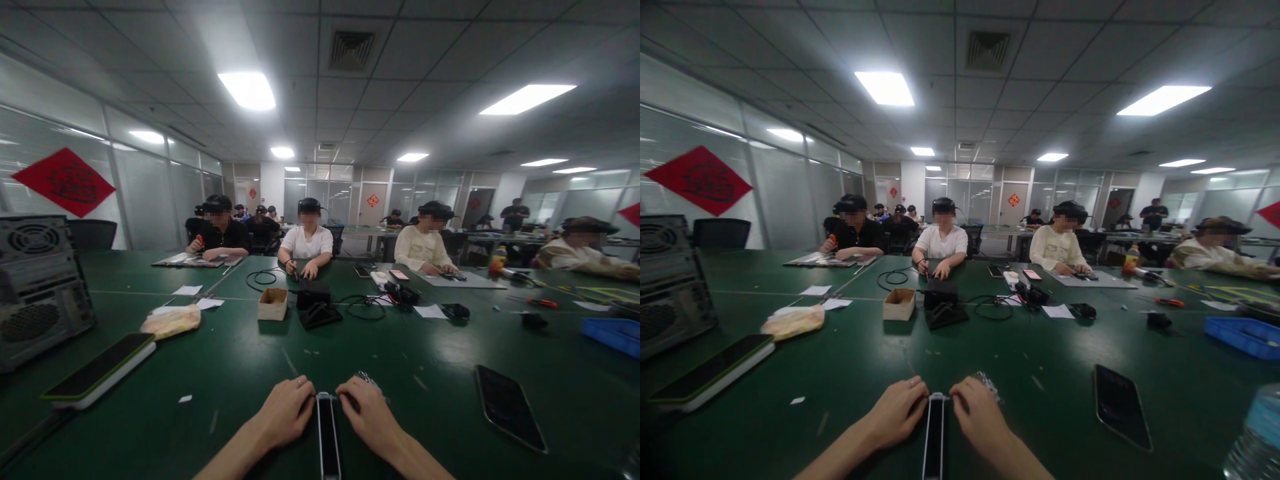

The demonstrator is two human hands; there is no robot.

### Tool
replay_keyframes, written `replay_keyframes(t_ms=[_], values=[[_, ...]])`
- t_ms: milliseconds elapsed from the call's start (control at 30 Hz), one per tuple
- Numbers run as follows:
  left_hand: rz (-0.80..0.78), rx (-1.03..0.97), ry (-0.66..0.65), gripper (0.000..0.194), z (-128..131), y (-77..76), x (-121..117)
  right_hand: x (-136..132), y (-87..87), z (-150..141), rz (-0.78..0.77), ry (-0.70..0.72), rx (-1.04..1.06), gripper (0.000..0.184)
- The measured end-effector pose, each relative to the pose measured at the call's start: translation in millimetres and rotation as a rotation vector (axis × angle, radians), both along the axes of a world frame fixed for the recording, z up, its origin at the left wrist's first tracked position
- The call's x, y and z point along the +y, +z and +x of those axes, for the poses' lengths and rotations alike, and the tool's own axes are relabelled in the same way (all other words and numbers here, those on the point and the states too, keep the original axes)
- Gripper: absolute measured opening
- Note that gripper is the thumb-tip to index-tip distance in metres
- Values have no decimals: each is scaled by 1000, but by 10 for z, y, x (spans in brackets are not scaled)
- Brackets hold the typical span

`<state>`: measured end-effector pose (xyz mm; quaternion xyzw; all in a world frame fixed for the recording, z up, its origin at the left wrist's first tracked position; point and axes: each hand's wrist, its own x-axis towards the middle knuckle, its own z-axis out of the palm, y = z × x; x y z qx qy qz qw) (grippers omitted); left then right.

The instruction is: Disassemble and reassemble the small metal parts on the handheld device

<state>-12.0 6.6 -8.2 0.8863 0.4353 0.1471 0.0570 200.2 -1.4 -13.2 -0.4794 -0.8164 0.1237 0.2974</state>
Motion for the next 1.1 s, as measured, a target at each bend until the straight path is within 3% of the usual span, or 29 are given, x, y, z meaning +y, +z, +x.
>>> replay_keyframes(t_ms=[567,833,1100], values=[[-7,14,1,18,4,3,26,-12,42,45,-27,61,-30,22],[-21,59,-3,17,1,29,30,36,-29,95,-16,87,-77,24],[-26,67,-4,17,12,57,13,14,39,88,-30,93,-120,23]])
